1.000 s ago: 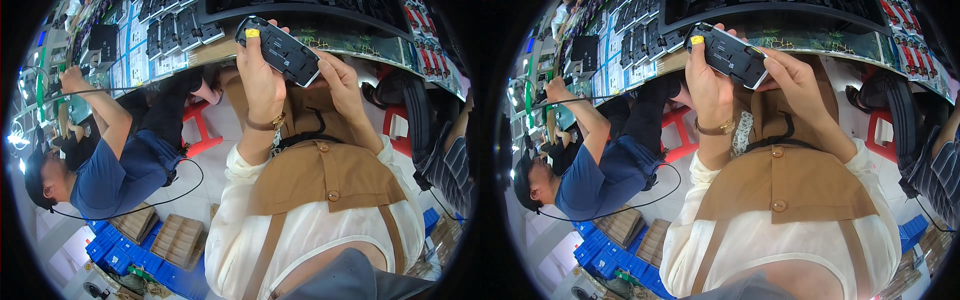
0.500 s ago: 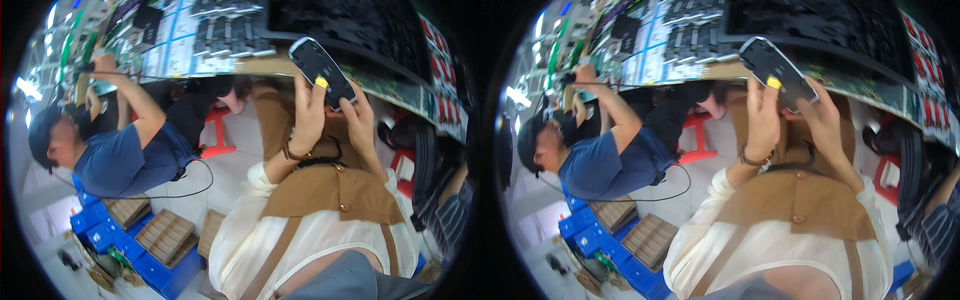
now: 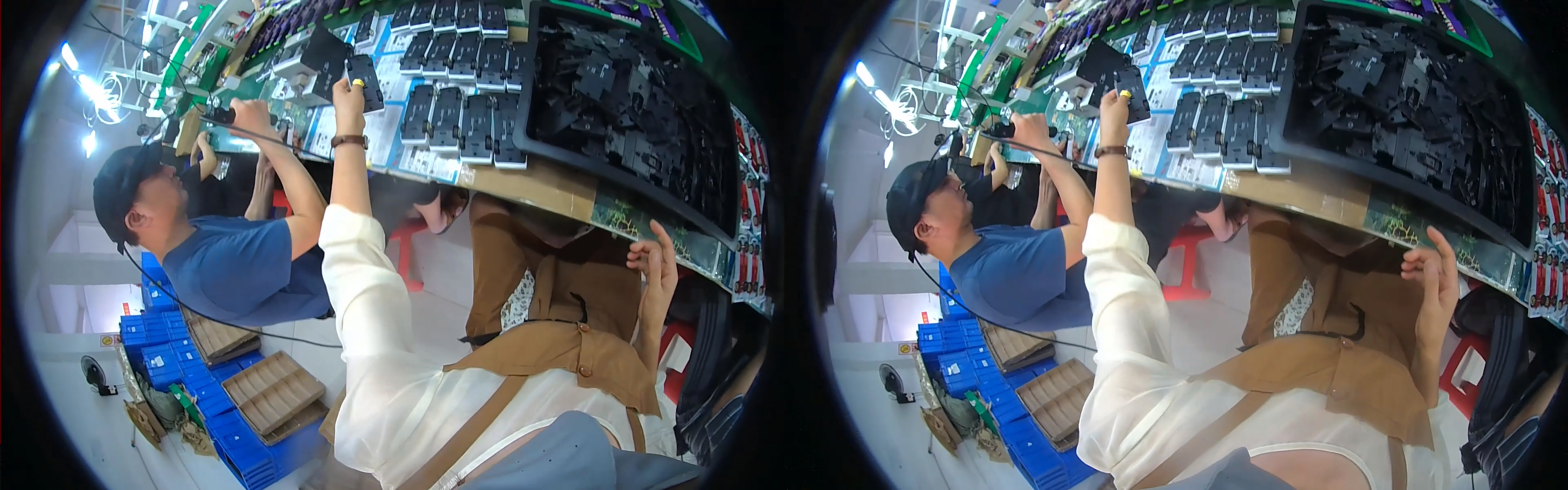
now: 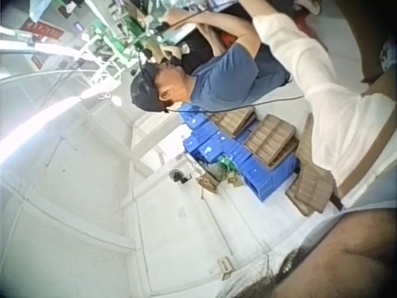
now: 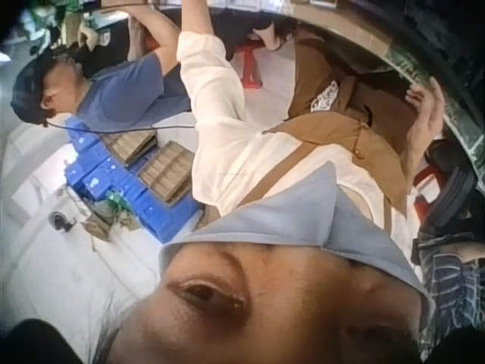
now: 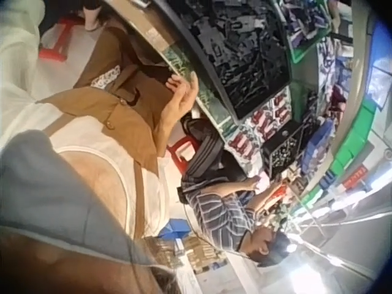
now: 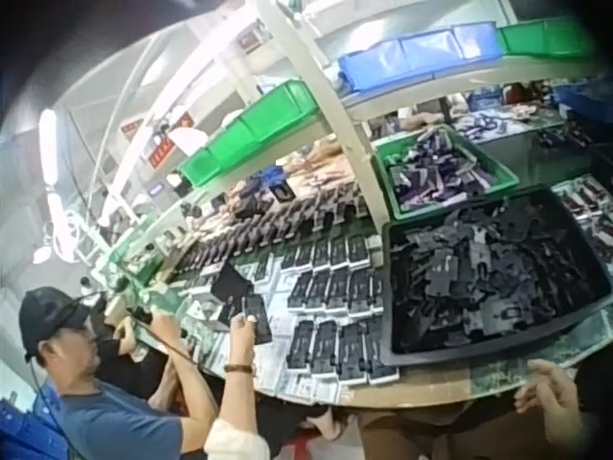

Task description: The person assembles small plastic toy cars by hand, attaching plastic toy parts and car body shells to toy car chassis from an assembly tray.

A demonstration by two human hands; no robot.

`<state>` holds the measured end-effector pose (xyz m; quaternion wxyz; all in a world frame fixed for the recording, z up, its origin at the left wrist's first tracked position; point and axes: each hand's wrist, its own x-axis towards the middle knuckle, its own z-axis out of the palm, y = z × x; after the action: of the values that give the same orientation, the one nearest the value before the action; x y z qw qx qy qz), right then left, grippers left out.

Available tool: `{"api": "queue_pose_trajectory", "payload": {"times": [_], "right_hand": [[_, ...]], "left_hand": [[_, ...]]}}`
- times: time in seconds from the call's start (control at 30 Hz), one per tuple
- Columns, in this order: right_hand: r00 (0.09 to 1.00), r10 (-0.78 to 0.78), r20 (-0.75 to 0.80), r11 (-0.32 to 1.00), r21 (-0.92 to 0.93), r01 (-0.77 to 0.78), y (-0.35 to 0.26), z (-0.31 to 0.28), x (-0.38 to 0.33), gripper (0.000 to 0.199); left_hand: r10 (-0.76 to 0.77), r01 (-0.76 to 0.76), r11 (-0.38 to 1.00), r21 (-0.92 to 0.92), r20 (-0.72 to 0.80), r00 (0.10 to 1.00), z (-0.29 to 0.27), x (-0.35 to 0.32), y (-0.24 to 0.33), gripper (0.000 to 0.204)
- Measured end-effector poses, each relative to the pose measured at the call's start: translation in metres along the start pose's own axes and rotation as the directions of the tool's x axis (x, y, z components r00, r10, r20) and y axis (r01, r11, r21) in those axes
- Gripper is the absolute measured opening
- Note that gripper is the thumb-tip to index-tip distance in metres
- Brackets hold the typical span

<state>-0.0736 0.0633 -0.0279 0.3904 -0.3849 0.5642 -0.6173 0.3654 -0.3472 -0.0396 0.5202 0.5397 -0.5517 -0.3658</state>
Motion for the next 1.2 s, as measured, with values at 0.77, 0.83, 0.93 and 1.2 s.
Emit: {"api": "queue_pose_trajectory", "payload": {"times": [0.77, 0.83, 0.93, 1.2], "right_hand": [[0.475, -0.636, -0.608, 0.511, -0.793, -0.331, 0.004, -0.192, -0.026, 0.044], [0.418, -0.640, -0.645, 0.485, -0.761, -0.431, 0.023, -0.227, -0.022, 0.050], [0.453, -0.598, -0.661, 0.526, -0.750, -0.401, 0.056, -0.264, -0.021, 0.056], [0.445, -0.667, -0.597, 0.492, -0.802, -0.338, 0.041, -0.269, -0.025, 0.053]], "left_hand": [[0.203, 0.002, 0.506, 0.862, -0.121, 0.972, 0.082, 0.095, -0.022, 0.043], [0.164, -0.080, 0.819, 0.568, -0.099, 0.981, 0.086, 0.061, 0.016, 0.042], [0.096, -0.110, 0.986, 0.124, 0.116, 0.989, 0.113, -0.019, 0.087, 0.038], [0.239, -0.152, 0.965, -0.215, 0.477, 0.846, 0.195, -0.250, 0.180, 0.028]]}}
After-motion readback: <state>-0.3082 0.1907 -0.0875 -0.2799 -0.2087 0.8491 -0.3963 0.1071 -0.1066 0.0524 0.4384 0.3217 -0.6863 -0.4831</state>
